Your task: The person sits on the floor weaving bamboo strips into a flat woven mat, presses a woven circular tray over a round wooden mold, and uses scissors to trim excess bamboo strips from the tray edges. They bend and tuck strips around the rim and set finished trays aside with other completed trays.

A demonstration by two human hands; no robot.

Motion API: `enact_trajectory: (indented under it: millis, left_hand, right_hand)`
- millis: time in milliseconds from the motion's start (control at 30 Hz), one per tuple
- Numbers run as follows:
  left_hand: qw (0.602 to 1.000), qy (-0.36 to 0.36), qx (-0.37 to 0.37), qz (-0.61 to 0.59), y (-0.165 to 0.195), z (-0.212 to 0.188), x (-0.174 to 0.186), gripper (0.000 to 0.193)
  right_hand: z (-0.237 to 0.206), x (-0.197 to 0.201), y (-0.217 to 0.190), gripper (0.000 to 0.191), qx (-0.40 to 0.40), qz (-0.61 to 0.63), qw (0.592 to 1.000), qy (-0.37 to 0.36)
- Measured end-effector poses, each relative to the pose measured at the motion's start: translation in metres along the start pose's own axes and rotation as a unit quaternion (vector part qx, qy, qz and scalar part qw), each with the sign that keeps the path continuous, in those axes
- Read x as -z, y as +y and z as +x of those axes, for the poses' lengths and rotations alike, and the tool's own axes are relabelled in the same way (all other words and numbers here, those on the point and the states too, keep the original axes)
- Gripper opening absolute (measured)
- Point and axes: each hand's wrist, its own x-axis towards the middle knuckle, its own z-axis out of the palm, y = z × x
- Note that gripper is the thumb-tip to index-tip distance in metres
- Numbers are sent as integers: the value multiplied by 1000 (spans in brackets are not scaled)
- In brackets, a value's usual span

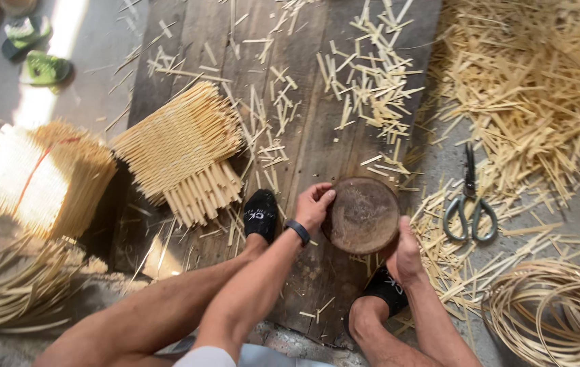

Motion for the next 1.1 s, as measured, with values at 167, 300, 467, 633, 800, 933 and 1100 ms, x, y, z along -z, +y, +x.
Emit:
enact_trajectory:
  millis: [167,300,467,633,800,933,1100]
  left_hand:
    - [838,71,-368,397,63,33,122,37]
    - [763,238,-134,586,116,47,221,37]
    - [755,179,-117,620,128,57,253,34]
    - [736,169,-52,654,132,76,250,8]
    - [907,231,-42,349,169,70,279,10]
    - [851,309,-187,381,216,51,240,10]
    - [873,119,-307,360,158,-38,57,16]
  right_hand:
    - [29,-10,29,31,20,-270,955,120]
    - [35,-7,38,30,5,-112,988,108]
    - [37,-10,36,30,17,-84,991,102]
    - [26,-3,38,28,-14,-112,988,101]
    - [13,10,42,32,-26,-143,981,128]
    - [9,11,32,36,44,-193,969,147]
    - [-1,7,-2,51,98,-34,994,45]
